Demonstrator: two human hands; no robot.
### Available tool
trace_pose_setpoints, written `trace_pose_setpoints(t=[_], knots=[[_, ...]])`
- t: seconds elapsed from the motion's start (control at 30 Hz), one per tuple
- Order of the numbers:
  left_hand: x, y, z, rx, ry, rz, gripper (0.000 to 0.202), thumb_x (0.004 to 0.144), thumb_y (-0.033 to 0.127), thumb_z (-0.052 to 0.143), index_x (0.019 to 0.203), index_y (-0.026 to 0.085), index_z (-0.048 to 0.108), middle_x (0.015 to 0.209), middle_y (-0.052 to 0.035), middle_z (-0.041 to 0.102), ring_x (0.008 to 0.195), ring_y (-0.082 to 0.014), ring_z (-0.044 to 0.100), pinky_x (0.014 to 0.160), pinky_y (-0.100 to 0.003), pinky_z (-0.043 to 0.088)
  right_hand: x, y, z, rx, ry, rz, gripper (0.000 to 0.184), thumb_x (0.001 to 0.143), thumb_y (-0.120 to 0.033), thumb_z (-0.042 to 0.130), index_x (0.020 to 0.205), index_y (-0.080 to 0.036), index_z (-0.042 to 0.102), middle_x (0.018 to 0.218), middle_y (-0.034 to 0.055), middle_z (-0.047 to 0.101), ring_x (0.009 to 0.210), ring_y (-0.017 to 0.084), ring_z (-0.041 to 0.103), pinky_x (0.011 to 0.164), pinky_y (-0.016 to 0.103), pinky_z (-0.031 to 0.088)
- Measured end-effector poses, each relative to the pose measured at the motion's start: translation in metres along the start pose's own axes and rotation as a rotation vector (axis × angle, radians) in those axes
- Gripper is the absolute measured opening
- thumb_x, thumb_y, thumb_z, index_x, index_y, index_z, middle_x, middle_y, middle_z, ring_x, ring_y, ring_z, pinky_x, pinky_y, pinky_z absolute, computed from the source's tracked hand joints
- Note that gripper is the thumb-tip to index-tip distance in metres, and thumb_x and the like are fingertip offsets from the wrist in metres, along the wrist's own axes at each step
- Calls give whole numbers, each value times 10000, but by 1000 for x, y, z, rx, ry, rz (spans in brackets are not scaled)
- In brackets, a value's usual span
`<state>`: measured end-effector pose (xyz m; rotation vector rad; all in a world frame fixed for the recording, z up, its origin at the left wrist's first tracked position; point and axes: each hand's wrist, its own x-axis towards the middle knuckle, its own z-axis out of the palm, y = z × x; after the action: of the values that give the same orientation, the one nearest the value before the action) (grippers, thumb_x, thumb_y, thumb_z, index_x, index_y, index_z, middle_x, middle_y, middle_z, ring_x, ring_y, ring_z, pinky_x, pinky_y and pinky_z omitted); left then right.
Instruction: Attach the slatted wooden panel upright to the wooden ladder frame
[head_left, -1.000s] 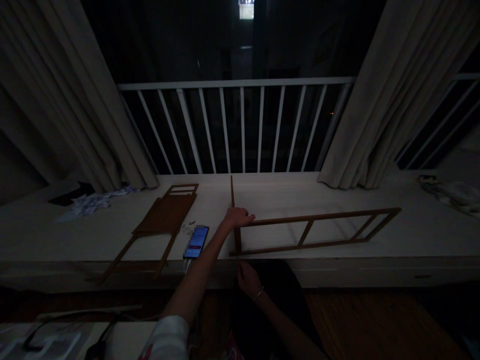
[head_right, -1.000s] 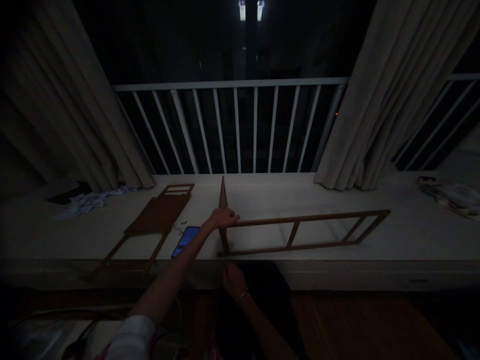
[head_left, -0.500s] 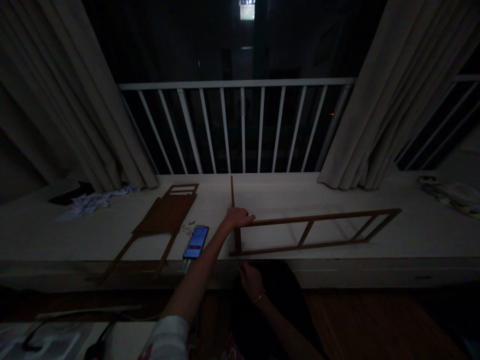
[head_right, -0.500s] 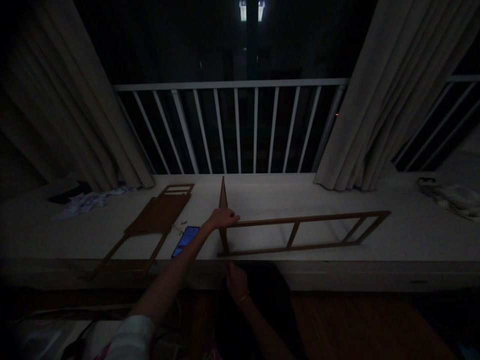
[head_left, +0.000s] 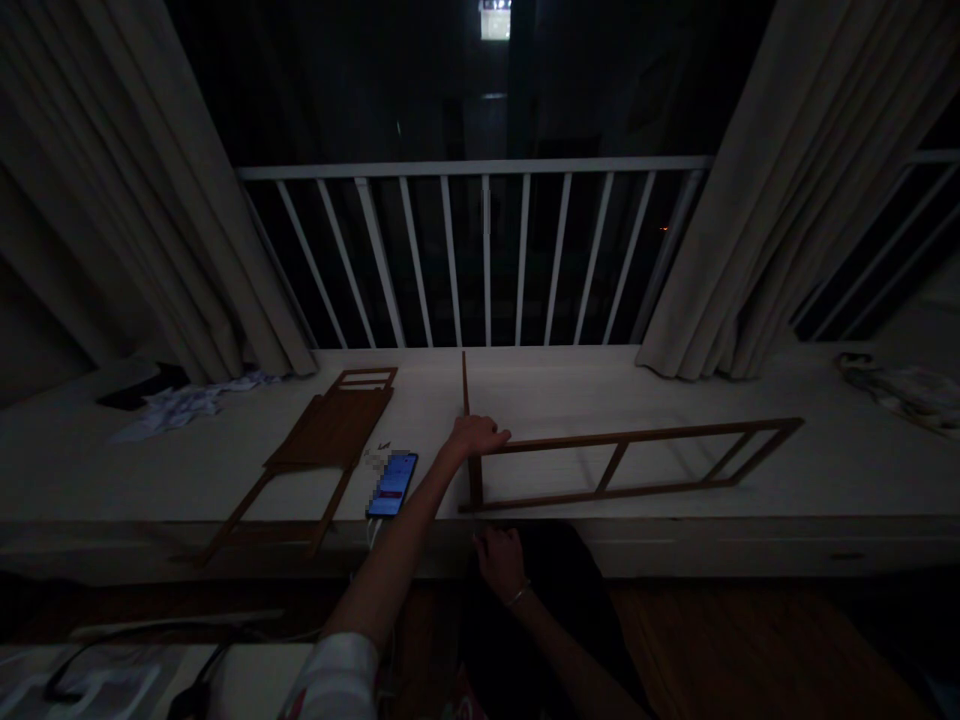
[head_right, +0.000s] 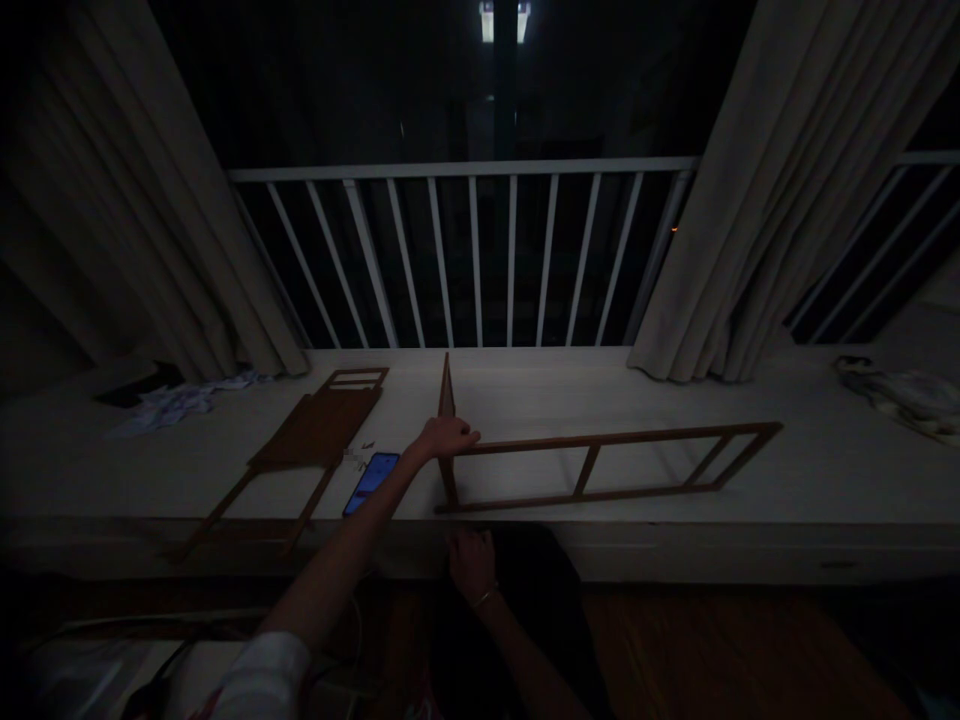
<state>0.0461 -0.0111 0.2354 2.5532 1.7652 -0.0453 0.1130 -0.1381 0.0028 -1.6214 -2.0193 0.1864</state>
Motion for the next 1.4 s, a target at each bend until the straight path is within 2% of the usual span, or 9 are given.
trace_pose_setpoints(t=[0.2,0.43,0.57,0.73,0.9,1.1,1.4], knots=[[-1,2,-2,6,-8,-17,551,752,572,246,833,204,648,933,-90,642,906,-242,564,751,-333,401,2,3,6,-8,-47,-72,284,879,-262,298,833,-188,568,736,69,631,741,175,566,747,327,287],[1,0,1,2,11,-12,572,742,593,238,796,203,653,888,-92,651,870,-242,577,728,-333,407,2,5,8,-34,-68,-46,205,868,-264,346,927,-202,533,768,59,642,710,170,583,692,282,344],[1,0,1,-12,-6,-24,559,735,592,254,809,203,649,916,-94,649,888,-242,572,757,-342,397,2,5,8,29,-83,-26,235,848,-221,365,1044,-207,493,826,61,643,720,165,591,639,247,386],[0,0,0,-23,-7,-22,561,739,586,249,811,200,649,938,-96,645,908,-246,566,772,-348,391,2,10,16,149,-118,-145,402,735,-45,391,1080,-213,509,996,56,609,907,166,561,779,262,419],[0,0,1,-19,-3,-30,560,739,588,249,817,205,651,931,-90,646,900,-243,568,760,-334,398,2,15,22,228,-97,-204,457,680,15,357,1057,-170,537,1013,74,601,966,167,534,856,306,419],[2,-2,4,-7,16,-13,575,736,599,237,821,210,652,909,-87,648,887,-241,571,743,-331,403,1,16,23,247,-112,-231,462,703,14,348,1083,-182,522,1033,66,596,963,164,544,857,309,429],[2,-1,2,-9,-8,-11,573,743,586,236,824,202,653,929,-96,645,902,-246,570,753,-340,405,2,15,27,205,-88,-236,370,766,-37,374,1081,-163,522,1025,69,604,936,149,556,837,264,430]])
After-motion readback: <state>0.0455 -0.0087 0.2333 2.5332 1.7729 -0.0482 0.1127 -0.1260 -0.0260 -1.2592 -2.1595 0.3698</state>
